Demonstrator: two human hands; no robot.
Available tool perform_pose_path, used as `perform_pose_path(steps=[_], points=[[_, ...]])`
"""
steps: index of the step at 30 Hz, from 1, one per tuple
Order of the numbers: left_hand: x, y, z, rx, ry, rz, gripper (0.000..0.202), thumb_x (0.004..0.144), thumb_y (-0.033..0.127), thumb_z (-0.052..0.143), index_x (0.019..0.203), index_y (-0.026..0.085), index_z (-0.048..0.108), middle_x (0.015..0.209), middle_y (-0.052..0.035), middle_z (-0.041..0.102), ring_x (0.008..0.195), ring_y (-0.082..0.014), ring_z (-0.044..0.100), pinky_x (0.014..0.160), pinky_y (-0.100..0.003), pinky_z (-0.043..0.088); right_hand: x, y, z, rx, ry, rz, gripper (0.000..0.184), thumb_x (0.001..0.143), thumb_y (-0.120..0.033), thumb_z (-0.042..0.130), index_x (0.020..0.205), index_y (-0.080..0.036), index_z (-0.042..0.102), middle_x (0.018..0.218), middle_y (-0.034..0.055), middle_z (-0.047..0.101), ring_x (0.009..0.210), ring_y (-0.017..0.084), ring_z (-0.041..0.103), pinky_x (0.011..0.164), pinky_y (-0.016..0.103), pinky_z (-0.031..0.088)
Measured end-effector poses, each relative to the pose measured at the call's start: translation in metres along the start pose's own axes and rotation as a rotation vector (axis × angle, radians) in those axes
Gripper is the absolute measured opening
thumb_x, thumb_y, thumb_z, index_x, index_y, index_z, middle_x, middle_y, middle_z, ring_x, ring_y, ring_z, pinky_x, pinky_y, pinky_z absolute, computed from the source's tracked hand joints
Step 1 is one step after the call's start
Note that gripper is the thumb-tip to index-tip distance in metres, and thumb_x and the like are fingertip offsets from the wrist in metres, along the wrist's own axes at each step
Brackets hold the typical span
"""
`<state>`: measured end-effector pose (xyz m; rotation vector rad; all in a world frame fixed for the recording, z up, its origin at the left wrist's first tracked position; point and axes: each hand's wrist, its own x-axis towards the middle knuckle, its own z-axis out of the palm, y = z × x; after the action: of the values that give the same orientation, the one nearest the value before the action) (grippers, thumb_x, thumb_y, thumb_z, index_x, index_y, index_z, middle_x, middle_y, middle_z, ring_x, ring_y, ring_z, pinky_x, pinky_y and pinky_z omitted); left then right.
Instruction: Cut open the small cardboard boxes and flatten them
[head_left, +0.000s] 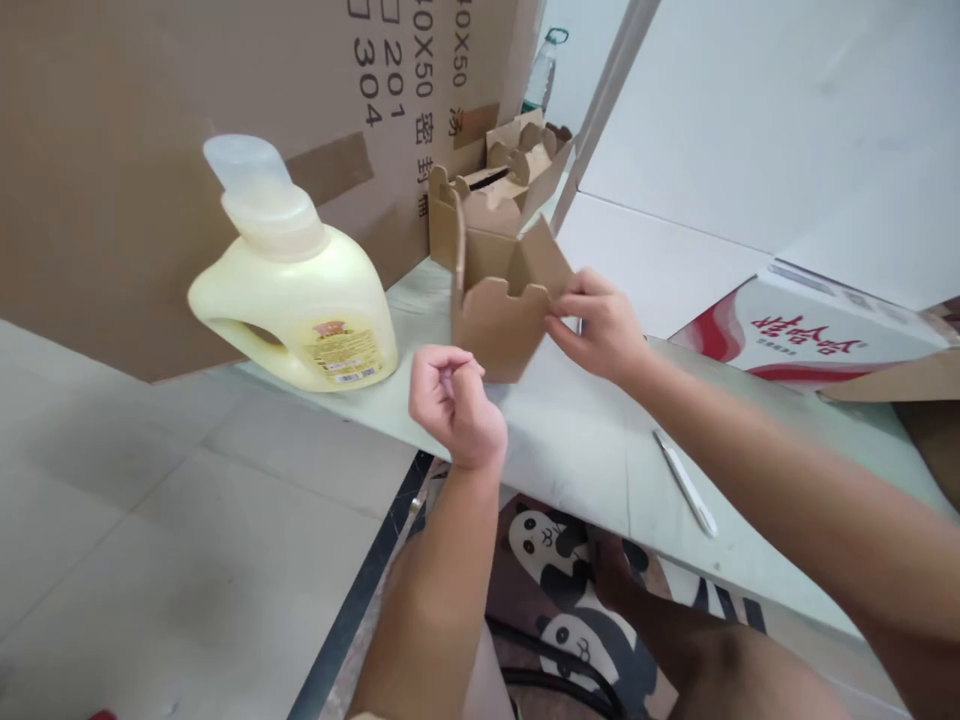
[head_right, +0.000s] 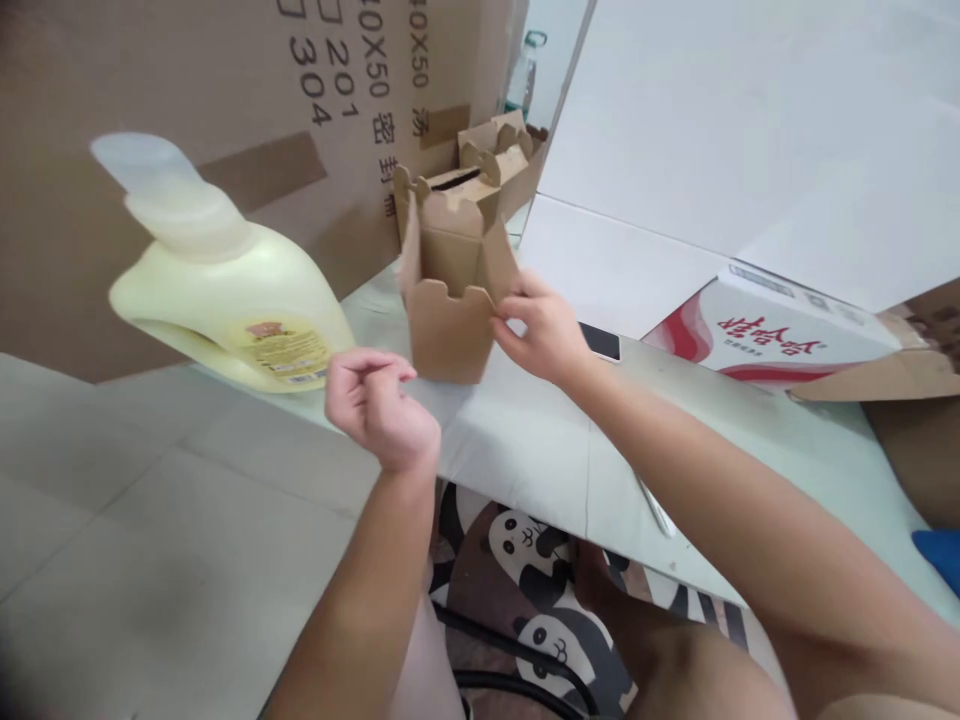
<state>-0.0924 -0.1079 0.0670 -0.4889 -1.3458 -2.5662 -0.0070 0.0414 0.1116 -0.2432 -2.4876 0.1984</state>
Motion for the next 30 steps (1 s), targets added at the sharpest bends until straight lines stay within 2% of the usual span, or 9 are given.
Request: perform_pose_path(steps=[2, 4, 8, 12, 15, 19, 22, 26, 30], points=[[0.007, 0.002, -0.003, 0.038, -0.027, 0.045, 0.012, 0.073, 0.011, 0.05, 0.069, 0.02, 0.056, 0.063, 0.0035, 0.052, 0.06, -0.0114, 0.05, 0.062, -0.026, 0.04, -0.042, -0.008, -0.037, 0.006, 0.028, -0.072, 0.013, 0.085, -0.022, 0.059, 0.074, -0.021, 0.065, 0.088, 0.0074, 0.056, 0.079, 0.021, 0.058, 0.068, 0.038, 0.05], [0.012, -0.007, -0.004, 0.103, -0.115, -0.028, 0.01, 0.078, 0.015, 0.052, 0.075, 0.02, 0.059, 0.071, 0.0011, 0.057, 0.071, -0.0139, 0.056, 0.069, -0.027, 0.044, -0.09, -0.019, -0.071, -0.022, 0.05, -0.099, 0.008, 0.081, -0.018, 0.063, 0.079, -0.025, 0.067, 0.093, 0.0064, 0.056, 0.083, 0.022, 0.059, 0.066, 0.037, 0.051], [0.009, -0.038, 0.004, 0.143, -0.454, -0.385, 0.019, 0.085, 0.035, 0.058, 0.097, 0.022, 0.065, 0.106, -0.0066, 0.067, 0.108, -0.0232, 0.061, 0.09, -0.036, 0.047, -0.176, -0.029, -0.105, -0.11, 0.165, 0.183, 0.017, 0.08, -0.015, 0.067, 0.088, -0.029, 0.072, 0.121, 0.0089, 0.05, 0.108, 0.029, 0.059, 0.085, 0.045, 0.054], [-0.01, -0.052, 0.025, 0.017, -0.829, -0.514, 0.038, 0.085, 0.051, 0.058, 0.11, 0.023, 0.063, 0.123, -0.0103, 0.065, 0.123, -0.0282, 0.056, 0.102, -0.042, 0.044, -0.212, -0.022, -0.084, -0.093, 0.197, 0.508, 0.016, 0.088, -0.029, 0.065, 0.102, -0.026, 0.073, 0.124, 0.0128, 0.055, 0.13, 0.036, 0.05, 0.102, 0.056, 0.048], [-0.022, -0.051, 0.036, -0.017, -0.922, -0.418, 0.043, 0.082, 0.058, 0.062, 0.107, 0.024, 0.058, 0.103, -0.0072, 0.066, 0.104, -0.0248, 0.062, 0.093, -0.039, 0.049, -0.214, -0.014, -0.058, 0.031, 0.219, 0.645, 0.033, 0.091, -0.032, 0.062, 0.123, -0.027, 0.065, 0.126, 0.0115, 0.062, 0.13, 0.033, 0.053, 0.106, 0.055, 0.047], [-0.031, -0.054, 0.038, 0.121, -0.897, -0.35, 0.046, 0.078, 0.06, 0.069, 0.105, 0.025, 0.055, 0.093, -0.0033, 0.061, 0.087, -0.0202, 0.061, 0.082, -0.034, 0.051, -0.22, -0.016, -0.041, 0.233, 0.418, 0.56, 0.071, 0.092, -0.03, 0.062, 0.152, -0.038, 0.025, 0.14, 0.0083, 0.057, 0.132, 0.027, 0.056, 0.109, 0.054, 0.045], [-0.038, -0.053, 0.035, 0.203, -0.918, -0.271, 0.053, 0.08, 0.054, 0.072, 0.121, 0.026, 0.055, 0.113, -0.0074, 0.062, 0.105, -0.0234, 0.061, 0.093, -0.037, 0.049, -0.229, -0.027, -0.045, 0.436, 0.384, 0.398, 0.073, 0.097, -0.044, 0.05, 0.154, -0.044, 0.005, 0.126, 0.0051, 0.068, 0.135, 0.028, 0.054, 0.111, 0.062, 0.04], [-0.047, -0.041, 0.036, 0.335, -1.146, 0.027, 0.036, 0.087, 0.042, 0.066, 0.12, 0.029, 0.068, 0.138, -0.0095, 0.052, 0.134, -0.0301, 0.046, 0.116, -0.048, 0.033, -0.237, -0.038, -0.055, 0.679, 0.296, 0.433, 0.054, 0.096, -0.06, 0.039, 0.145, -0.035, 0.041, 0.112, 0.009, 0.074, 0.14, 0.034, 0.048, 0.115, 0.064, 0.035], [-0.045, -0.035, 0.036, 0.449, -1.275, 0.08, 0.024, 0.089, 0.037, 0.06, 0.101, 0.029, 0.079, 0.141, -0.0083, 0.05, 0.137, -0.0328, 0.043, 0.118, -0.052, 0.03, -0.242, -0.03, -0.054, 0.709, 0.487, 0.582, 0.04, 0.098, -0.054, 0.043, 0.124, -0.03, 0.061, 0.128, 0.0101, 0.067, 0.135, 0.033, 0.052, 0.112, 0.057, 0.04]])
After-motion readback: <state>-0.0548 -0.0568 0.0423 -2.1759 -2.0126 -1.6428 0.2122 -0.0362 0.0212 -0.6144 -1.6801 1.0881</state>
